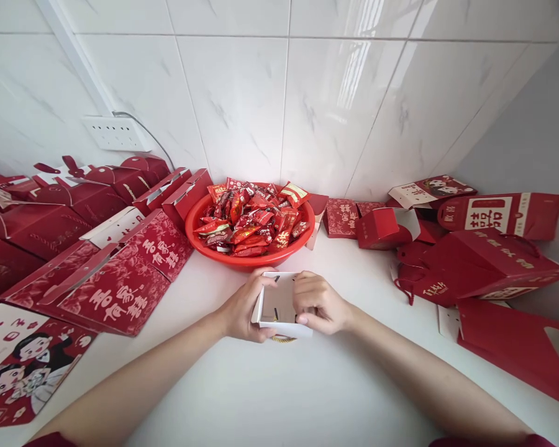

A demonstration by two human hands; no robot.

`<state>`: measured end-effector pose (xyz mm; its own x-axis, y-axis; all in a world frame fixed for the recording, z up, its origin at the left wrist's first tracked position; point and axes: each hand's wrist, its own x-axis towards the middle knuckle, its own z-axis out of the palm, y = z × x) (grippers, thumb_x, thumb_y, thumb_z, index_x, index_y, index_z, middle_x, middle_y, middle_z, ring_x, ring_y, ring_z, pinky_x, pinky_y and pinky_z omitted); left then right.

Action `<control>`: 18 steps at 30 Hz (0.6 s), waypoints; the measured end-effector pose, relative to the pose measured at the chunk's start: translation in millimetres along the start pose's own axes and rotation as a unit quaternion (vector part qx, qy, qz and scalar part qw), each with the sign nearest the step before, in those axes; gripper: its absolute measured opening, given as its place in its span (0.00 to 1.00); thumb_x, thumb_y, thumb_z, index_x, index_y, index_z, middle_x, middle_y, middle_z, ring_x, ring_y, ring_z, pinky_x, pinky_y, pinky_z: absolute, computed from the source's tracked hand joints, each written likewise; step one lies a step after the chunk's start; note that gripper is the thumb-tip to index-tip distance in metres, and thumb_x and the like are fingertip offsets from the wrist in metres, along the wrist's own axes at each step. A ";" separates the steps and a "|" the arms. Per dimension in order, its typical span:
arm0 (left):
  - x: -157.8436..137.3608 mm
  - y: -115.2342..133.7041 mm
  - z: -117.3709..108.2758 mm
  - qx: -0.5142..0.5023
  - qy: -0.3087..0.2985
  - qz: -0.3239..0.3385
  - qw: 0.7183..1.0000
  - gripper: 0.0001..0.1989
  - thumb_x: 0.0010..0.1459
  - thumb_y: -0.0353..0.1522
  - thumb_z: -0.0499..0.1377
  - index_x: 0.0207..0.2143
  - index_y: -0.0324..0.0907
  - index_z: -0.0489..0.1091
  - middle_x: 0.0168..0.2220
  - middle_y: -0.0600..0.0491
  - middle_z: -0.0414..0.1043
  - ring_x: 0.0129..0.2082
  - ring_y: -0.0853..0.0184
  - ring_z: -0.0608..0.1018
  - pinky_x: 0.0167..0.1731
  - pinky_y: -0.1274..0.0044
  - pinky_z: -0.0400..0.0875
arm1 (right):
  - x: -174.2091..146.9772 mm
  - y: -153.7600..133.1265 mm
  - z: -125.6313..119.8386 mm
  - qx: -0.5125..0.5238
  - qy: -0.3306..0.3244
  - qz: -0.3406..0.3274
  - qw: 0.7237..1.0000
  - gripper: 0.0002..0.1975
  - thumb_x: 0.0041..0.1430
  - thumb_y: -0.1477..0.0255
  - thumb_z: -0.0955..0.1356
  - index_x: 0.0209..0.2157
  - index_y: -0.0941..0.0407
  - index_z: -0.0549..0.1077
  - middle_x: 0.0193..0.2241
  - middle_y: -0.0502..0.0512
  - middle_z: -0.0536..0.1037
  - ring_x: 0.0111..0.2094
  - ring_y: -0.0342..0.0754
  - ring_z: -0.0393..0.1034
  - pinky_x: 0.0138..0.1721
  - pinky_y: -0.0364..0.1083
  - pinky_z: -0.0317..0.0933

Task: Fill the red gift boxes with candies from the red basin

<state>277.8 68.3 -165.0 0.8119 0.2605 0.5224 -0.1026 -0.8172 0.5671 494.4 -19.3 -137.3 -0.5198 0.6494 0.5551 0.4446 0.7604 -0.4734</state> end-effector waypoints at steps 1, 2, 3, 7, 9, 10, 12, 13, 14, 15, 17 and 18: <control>-1.1 0.5 -0.2 0.016 0.006 0.009 1.000 0.40 0.41 0.49 0.66 0.54 0.44 0.56 0.59 0.38 0.54 0.61 0.43 0.61 0.55 0.53 0.63 | -4.7 3.3 7.6 -0.007 0.034 -0.016 0.999 0.28 0.65 0.50 0.54 0.18 0.53 0.57 0.15 0.49 0.64 0.21 0.46 0.55 0.35 0.50 0.55; -2.5 2.0 -0.7 0.039 0.013 0.015 0.999 0.39 0.41 0.52 0.66 0.51 0.43 0.59 0.60 0.37 0.54 0.61 0.42 0.60 0.56 0.53 0.60 | -8.0 5.0 13.0 -0.013 0.064 -0.023 0.998 0.29 0.64 0.48 0.52 0.17 0.52 0.54 0.14 0.49 0.61 0.20 0.46 0.53 0.34 0.50 0.54; -3.8 4.7 -1.7 0.066 0.019 0.022 0.997 0.37 0.41 0.55 0.65 0.47 0.43 0.62 0.60 0.37 0.55 0.61 0.42 0.60 0.58 0.52 0.56 | -9.9 5.1 16.4 -0.016 0.086 -0.023 0.996 0.29 0.64 0.47 0.50 0.17 0.52 0.51 0.13 0.48 0.59 0.19 0.45 0.51 0.32 0.50 0.53; -1.0 29.5 -9.9 0.061 -0.066 0.046 0.995 0.34 0.44 0.66 0.53 0.31 0.45 0.69 0.43 0.44 0.73 0.49 0.49 0.72 0.60 0.56 0.53 | -8.7 -6.8 15.5 0.032 0.127 0.013 0.991 0.31 0.59 0.41 0.45 0.16 0.51 0.44 0.11 0.46 0.50 0.16 0.45 0.43 0.28 0.50 0.48; 7.1 46.4 -15.9 -0.045 -0.118 0.019 0.992 0.34 0.54 0.63 0.42 0.30 0.45 0.70 0.37 0.44 0.75 0.42 0.52 0.74 0.57 0.58 0.58 | -6.0 -17.3 10.5 0.104 0.168 0.056 0.979 0.33 0.58 0.39 0.47 0.14 0.50 0.45 0.11 0.47 0.49 0.15 0.45 0.44 0.26 0.50 0.48; 11.7 54.0 -18.9 -0.109 -0.125 -0.009 0.986 0.34 0.59 0.60 0.38 0.30 0.45 0.71 0.35 0.44 0.75 0.40 0.54 0.75 0.55 0.59 0.60 | -4.4 -22.7 7.7 0.143 0.189 0.085 0.968 0.32 0.59 0.41 0.48 0.14 0.50 0.46 0.11 0.47 0.50 0.15 0.45 0.44 0.26 0.50 0.48; 19.5 65.1 -23.8 -0.232 -0.104 -0.082 0.964 0.30 0.65 0.51 0.40 0.31 0.43 0.72 0.33 0.44 0.75 0.36 0.56 0.75 0.49 0.62 0.65 | -0.4 -32.0 2.4 0.224 0.229 0.171 0.932 0.31 0.63 0.46 0.46 0.14 0.50 0.45 0.11 0.47 0.49 0.15 0.45 0.44 0.23 0.49 0.49; 21.7 68.3 -25.4 -0.287 -0.087 -0.121 0.946 0.26 0.66 0.48 0.43 0.31 0.42 0.72 0.32 0.45 0.74 0.36 0.57 0.75 0.46 0.63 0.66 | 1.8 -35.4 0.2 0.255 0.244 0.224 0.908 0.29 0.65 0.48 0.45 0.15 0.50 0.45 0.12 0.46 0.47 0.15 0.45 0.44 0.22 0.48 0.50; 22.5 70.3 -26.3 -0.334 -0.071 -0.156 0.927 0.23 0.65 0.46 0.47 0.32 0.41 0.73 0.30 0.46 0.74 0.36 0.57 0.75 0.44 0.65 0.68 | 3.8 -37.8 -1.4 0.274 0.255 0.281 0.884 0.28 0.65 0.49 0.45 0.17 0.50 0.45 0.13 0.46 0.47 0.16 0.45 0.44 0.21 0.48 0.51; 22.3 71.3 -26.5 -0.372 -0.060 -0.186 0.907 0.21 0.65 0.46 0.49 0.33 0.41 0.74 0.30 0.47 0.73 0.36 0.58 0.76 0.41 0.66 0.69 | 5.5 -39.0 -2.4 0.275 0.255 0.333 0.865 0.27 0.65 0.49 0.46 0.18 0.50 0.46 0.13 0.46 0.47 0.16 0.45 0.46 0.21 0.47 0.53; 19.7 72.6 -25.2 -0.424 -0.050 -0.230 0.874 0.23 0.64 0.48 0.51 0.34 0.40 0.74 0.27 0.48 0.72 0.33 0.59 0.75 0.36 0.69 0.70 | 7.0 -38.7 -2.1 0.222 0.218 0.397 0.864 0.25 0.62 0.47 0.51 0.21 0.51 0.51 0.15 0.46 0.52 0.19 0.47 0.53 0.24 0.47 0.57; 18.2 73.5 -24.0 -0.440 -0.054 -0.240 0.864 0.24 0.62 0.50 0.51 0.34 0.40 0.74 0.25 0.49 0.70 0.30 0.61 0.75 0.33 0.70 0.69 | 6.8 -37.4 -0.9 0.188 0.182 0.404 0.876 0.24 0.60 0.47 0.53 0.23 0.51 0.54 0.17 0.47 0.56 0.21 0.48 0.56 0.26 0.47 0.58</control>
<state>271.2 25.3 -98.6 0.9265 0.3720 0.0561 -0.0965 0.0911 0.9912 474.9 -43.4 -115.2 0.1526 0.9848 0.0831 0.2530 0.0424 -0.9665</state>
